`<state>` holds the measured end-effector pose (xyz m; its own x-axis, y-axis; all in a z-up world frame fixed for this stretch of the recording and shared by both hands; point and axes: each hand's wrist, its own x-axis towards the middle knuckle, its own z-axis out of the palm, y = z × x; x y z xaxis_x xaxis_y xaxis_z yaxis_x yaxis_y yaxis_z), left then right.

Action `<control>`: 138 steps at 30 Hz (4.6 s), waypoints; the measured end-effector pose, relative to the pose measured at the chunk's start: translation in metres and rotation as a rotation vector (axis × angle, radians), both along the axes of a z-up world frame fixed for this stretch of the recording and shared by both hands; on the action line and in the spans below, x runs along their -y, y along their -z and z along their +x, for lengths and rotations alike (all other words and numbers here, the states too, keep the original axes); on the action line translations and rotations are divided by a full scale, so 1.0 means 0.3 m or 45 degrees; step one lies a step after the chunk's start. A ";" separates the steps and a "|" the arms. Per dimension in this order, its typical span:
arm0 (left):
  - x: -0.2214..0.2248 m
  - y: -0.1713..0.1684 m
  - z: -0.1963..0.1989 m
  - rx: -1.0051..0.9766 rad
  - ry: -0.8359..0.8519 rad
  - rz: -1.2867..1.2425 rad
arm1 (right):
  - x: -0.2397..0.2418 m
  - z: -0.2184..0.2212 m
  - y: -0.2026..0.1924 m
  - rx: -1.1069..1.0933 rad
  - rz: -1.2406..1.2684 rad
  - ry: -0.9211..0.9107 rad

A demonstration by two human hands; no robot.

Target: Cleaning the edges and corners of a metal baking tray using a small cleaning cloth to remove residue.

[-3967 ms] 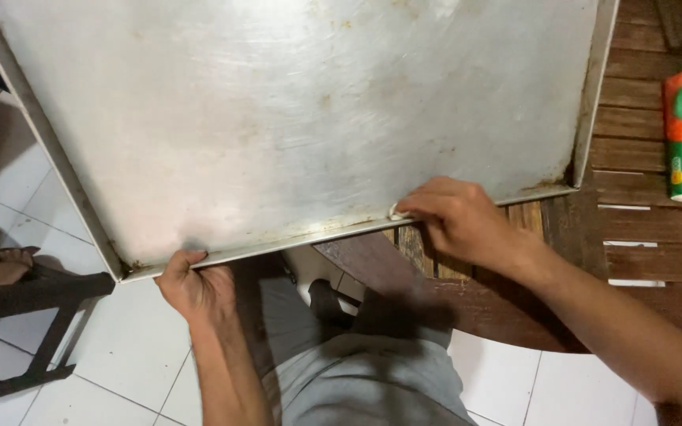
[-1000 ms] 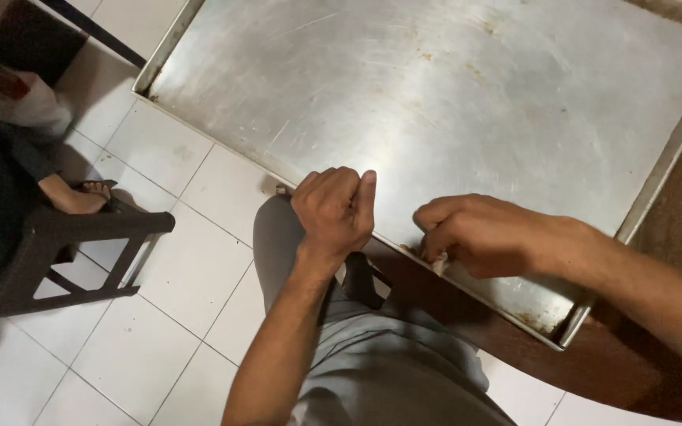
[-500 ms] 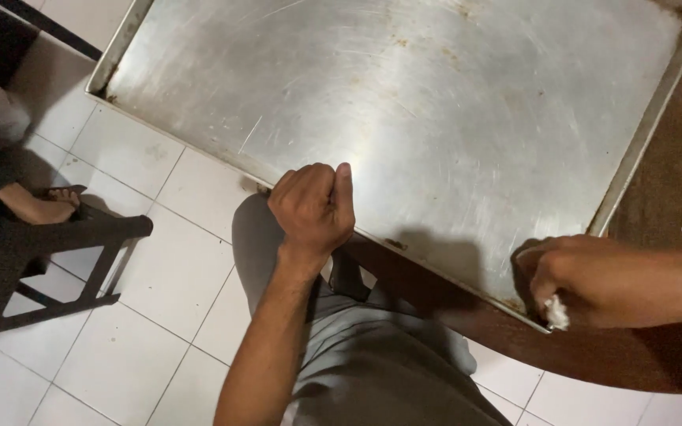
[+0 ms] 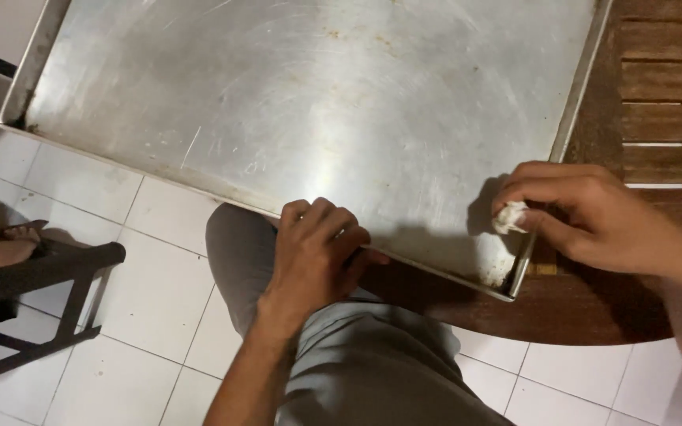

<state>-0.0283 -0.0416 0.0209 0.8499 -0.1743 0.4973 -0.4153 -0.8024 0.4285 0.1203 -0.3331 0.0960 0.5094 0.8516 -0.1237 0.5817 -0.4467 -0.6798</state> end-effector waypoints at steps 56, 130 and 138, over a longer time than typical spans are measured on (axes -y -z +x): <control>0.154 -0.106 0.216 0.603 -0.396 0.227 | 0.036 -0.055 0.143 1.441 0.489 0.463; -0.304 0.127 0.061 0.118 -0.444 0.054 | -0.071 0.118 0.291 0.067 0.754 0.865; 0.173 -0.107 -0.048 -0.248 -0.013 -0.029 | -0.094 0.111 0.320 0.221 0.648 0.955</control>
